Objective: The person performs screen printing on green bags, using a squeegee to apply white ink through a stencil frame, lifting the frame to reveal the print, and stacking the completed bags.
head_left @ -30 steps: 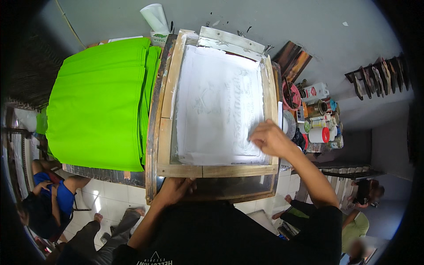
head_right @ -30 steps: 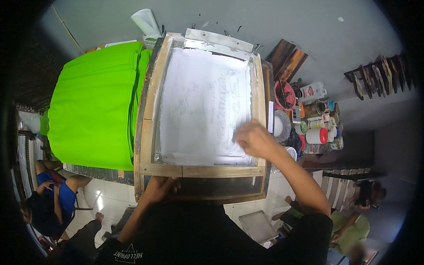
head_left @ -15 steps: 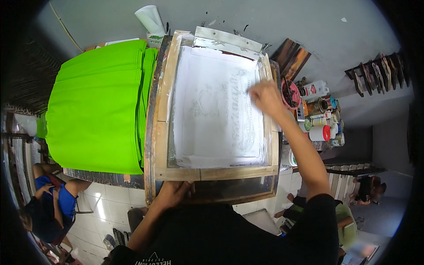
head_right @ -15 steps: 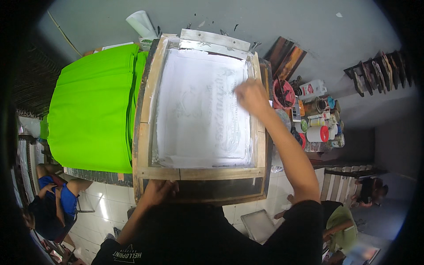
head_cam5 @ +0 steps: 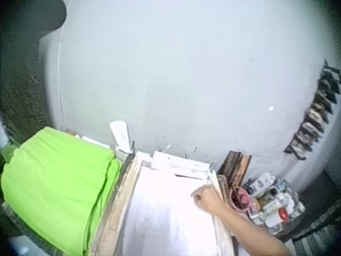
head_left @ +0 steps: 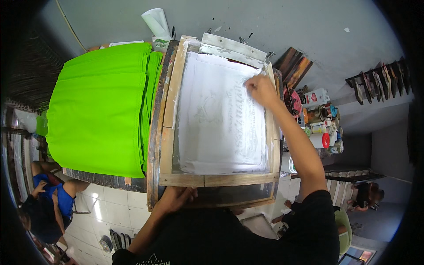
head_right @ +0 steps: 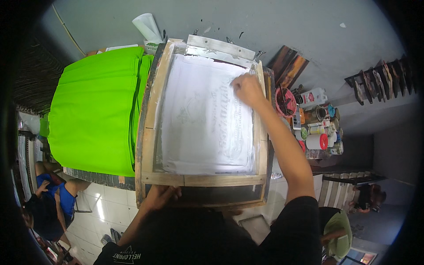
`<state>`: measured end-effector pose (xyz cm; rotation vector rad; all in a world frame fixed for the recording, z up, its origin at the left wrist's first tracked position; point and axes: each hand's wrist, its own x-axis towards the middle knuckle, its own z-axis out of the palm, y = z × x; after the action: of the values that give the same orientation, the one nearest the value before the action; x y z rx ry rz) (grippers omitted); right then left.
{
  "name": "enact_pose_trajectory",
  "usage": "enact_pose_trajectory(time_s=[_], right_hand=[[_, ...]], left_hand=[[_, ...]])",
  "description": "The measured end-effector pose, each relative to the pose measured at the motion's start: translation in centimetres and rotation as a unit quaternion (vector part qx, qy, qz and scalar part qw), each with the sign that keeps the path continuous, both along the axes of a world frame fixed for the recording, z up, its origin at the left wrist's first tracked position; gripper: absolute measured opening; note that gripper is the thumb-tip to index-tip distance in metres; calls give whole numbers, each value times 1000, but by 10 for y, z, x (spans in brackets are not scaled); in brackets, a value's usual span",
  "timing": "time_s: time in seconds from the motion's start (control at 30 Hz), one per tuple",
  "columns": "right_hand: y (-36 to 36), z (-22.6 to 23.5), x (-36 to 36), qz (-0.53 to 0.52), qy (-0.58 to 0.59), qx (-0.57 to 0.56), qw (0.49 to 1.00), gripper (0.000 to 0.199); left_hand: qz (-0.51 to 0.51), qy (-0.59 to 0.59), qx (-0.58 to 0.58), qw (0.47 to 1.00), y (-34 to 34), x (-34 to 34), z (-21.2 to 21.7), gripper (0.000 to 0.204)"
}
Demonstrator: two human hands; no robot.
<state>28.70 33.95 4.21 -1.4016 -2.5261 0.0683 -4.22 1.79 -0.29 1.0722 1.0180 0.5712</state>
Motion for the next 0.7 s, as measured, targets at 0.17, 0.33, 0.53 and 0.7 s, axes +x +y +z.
enact_pose_trajectory(time_s=[0.17, 0.33, 0.53, 0.7], right_hand=[[-2, 7, 5, -6, -44, 14, 999, 14], [8, -9, 2, 15, 10, -78, 997, 14], [13, -12, -15, -36, 18, 2, 999, 16], [-48, -13, -144, 154, 120, -32, 980, 11]], left_hand=[[-3, -10, 3, 1000, 0, -2, 1, 23], [24, -21, 3, 999, -4, -1, -2, 23], [20, 17, 67, 997, -3, 2, -6, 22], [17, 8, 22, 1000, -1, -1, 4, 22]])
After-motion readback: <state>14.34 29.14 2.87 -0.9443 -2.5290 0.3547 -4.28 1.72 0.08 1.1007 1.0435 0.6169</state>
